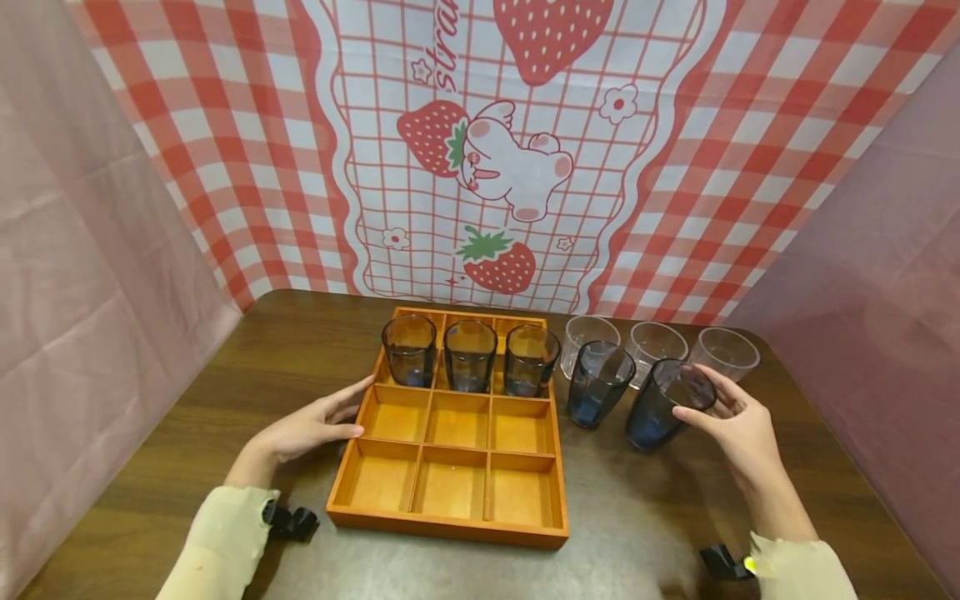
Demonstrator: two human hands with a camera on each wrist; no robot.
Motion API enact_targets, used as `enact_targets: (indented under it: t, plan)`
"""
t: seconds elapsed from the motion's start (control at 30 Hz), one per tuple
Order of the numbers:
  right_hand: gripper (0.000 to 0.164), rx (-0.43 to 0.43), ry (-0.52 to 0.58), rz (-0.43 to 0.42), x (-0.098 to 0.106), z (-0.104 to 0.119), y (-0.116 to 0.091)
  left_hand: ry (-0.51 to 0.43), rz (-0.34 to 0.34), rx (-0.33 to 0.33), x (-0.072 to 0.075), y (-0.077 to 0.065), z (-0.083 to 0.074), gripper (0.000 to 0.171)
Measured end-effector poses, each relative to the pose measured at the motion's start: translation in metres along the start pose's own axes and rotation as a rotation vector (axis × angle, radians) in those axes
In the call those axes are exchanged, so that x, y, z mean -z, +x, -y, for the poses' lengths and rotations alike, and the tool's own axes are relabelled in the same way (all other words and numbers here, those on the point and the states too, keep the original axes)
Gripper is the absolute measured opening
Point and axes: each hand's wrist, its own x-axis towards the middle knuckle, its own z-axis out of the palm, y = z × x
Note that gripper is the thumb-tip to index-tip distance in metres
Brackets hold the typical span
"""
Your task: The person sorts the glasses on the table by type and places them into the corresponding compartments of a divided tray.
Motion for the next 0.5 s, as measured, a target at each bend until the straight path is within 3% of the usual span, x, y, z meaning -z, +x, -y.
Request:
enact_targets:
  t: [0.23, 0.5]
  plan:
    - [0.063, 0.070, 0.029, 0.105, -0.021, 0.028, -0.012, -0.001, 0.000, 0.011, 0.000, 0.000, 0.000, 0.078]
    - [0.063, 0.123, 0.018, 0.211, -0.061, 0.046, -0.015, 0.007, 0.003, 0.002, 0.000, 0.000, 0.000, 0.078]
